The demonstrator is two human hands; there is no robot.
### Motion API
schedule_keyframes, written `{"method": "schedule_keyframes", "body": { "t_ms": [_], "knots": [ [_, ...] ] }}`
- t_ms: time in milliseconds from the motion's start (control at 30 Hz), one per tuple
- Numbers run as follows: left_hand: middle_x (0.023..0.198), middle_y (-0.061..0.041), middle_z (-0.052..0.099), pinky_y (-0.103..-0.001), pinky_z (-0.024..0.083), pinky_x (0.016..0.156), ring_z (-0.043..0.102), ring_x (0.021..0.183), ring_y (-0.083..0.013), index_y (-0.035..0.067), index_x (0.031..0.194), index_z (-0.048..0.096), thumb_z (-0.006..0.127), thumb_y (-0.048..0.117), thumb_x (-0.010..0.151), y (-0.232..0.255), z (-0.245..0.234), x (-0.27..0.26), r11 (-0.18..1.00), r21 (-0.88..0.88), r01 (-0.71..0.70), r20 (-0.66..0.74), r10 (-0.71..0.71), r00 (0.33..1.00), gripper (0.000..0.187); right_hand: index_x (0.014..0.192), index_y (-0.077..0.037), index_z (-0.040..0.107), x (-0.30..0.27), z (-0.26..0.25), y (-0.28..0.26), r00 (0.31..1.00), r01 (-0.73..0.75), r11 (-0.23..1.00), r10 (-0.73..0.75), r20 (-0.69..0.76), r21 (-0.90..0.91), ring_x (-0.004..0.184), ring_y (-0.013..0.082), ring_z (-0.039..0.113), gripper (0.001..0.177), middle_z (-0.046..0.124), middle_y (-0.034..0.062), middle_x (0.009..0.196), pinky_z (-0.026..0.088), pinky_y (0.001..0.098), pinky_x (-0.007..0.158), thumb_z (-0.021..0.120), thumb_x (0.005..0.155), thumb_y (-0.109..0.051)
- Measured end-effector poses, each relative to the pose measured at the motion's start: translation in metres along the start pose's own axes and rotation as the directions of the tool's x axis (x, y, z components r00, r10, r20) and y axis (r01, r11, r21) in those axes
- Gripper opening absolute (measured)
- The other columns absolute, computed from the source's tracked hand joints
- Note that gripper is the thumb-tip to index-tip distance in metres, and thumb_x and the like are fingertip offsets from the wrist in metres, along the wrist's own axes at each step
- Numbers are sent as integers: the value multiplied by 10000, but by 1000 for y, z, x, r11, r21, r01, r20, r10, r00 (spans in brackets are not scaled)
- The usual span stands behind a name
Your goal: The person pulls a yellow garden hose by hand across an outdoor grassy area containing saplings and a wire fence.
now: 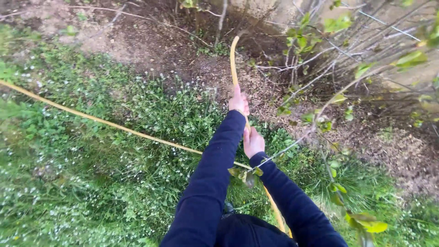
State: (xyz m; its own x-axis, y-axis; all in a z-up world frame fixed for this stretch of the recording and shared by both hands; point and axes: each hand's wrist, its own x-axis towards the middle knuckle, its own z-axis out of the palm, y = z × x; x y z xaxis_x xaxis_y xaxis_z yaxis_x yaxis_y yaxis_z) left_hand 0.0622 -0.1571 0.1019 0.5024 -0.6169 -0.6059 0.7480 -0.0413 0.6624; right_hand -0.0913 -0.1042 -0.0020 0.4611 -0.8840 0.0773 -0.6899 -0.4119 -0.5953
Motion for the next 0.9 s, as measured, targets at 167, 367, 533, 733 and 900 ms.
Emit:
{"method": "schedule_keyframes", "body": {
  "t_ms": [167, 367, 533, 733, 900],
  "knots": [
    [471, 55, 272, -239, 233, 324, 293, 341, -96, 213, 572, 332, 487, 751, 905, 43, -49, 12, 996, -78, -51, -54, 47, 997, 652, 953, -149, 578, 10, 13, -53, 991, 126, 992, -125, 39, -24, 824, 492, 714, 553, 681, 268, 711, 547, 610, 749, 370, 1053, -651],
    [478, 77, 250, -242, 211, 299, 260, 331, -83, 222, 602, 332, 464, 692, 942, 95, -95, -18, 992, -81, -92, -61, 87, 994, 595, 961, -141, 568, -6, 29, -117, 976, 215, 976, -213, 56, -38, 778, 478, 726, 582, 672, 247, 664, 553, 593, 715, 323, 1057, -661],
    [480, 83, 234, -239, 196, 292, 243, 317, -78, 237, 591, 310, 440, 716, 942, 114, -154, -28, 989, -101, -108, -75, 100, 992, 608, 995, -165, 560, -28, 67, -152, 970, 234, 970, -230, 80, -56, 770, 457, 733, 579, 677, 226, 664, 556, 588, 699, 309, 1048, -684],
    [483, 85, 218, -253, 199, 293, 230, 325, -84, 238, 586, 292, 436, 737, 935, 173, -223, -43, 972, -155, -175, -79, 164, 983, 626, 983, -158, 567, -36, 116, -220, 951, 306, 952, -303, 67, -30, 733, 487, 720, 567, 652, 237, 621, 539, 610, 689, 324, 1056, -665],
    [477, 84, 254, -237, 228, 282, 259, 323, -74, 234, 607, 319, 446, 731, 927, 219, -295, -83, 953, -122, -279, -122, 264, 957, 605, 957, -152, 557, -73, 149, -295, 934, 352, 935, -354, 49, 46, 742, 474, 719, 559, 653, 245, 642, 548, 581, 694, 335, 1061, -653]
  ]
}}
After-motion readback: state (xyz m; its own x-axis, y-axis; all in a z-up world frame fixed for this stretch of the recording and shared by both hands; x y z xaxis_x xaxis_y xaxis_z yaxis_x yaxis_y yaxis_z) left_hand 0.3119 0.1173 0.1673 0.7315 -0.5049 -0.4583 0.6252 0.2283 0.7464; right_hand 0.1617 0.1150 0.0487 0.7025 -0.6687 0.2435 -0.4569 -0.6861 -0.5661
